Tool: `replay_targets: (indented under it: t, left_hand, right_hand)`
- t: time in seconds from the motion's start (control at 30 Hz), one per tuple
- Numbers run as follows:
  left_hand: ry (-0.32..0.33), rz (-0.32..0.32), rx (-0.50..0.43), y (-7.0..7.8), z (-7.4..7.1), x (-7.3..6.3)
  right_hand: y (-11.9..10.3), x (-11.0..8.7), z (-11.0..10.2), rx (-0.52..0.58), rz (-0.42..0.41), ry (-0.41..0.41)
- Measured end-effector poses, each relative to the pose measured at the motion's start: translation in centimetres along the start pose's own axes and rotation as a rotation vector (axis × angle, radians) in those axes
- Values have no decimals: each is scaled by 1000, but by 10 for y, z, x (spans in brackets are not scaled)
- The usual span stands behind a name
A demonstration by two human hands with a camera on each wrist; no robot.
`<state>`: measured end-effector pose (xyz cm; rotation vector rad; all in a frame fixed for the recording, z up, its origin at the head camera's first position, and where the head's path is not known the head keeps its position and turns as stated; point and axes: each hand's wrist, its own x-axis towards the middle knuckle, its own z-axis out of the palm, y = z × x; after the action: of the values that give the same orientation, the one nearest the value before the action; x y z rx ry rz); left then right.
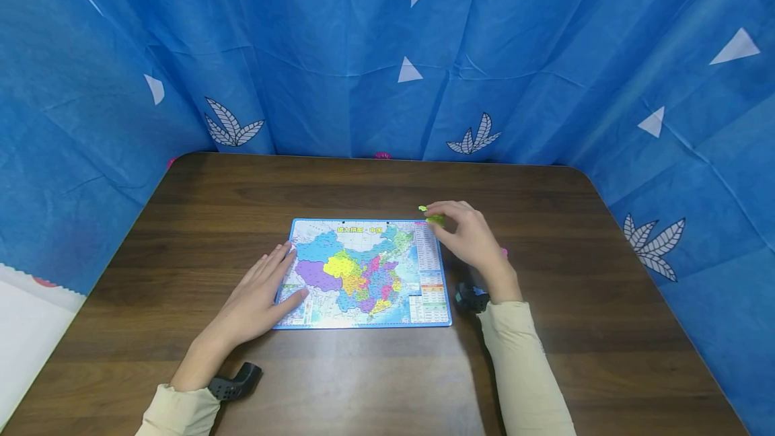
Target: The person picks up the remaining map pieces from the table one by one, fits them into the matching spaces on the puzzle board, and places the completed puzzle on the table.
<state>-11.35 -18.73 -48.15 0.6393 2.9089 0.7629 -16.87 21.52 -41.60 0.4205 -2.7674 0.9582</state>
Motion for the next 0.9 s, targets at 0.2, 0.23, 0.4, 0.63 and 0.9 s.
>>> replay_targets:
  t: [0.2, 0.23, 0.4, 0.63, 0.9]
  left_hand:
    - [-3, -4, 6, 0, 0, 0]
    - [-2, -3, 6, 0, 0, 0]
    - [1, -4, 7, -1, 0, 0]
    - [1, -5, 5, 0, 0, 0]
    - [5, -7, 7, 0, 1, -1]
  right_hand:
    - [-2, 1, 3, 6, 29, -38]
    - [-2, 1, 4, 7, 31, -44]
    - [-4, 2, 7, -1, 26, -56]
    - [-5, 4, 13, -38, 3, -59]
    - [-7, 4, 20, -23, -9, -47]
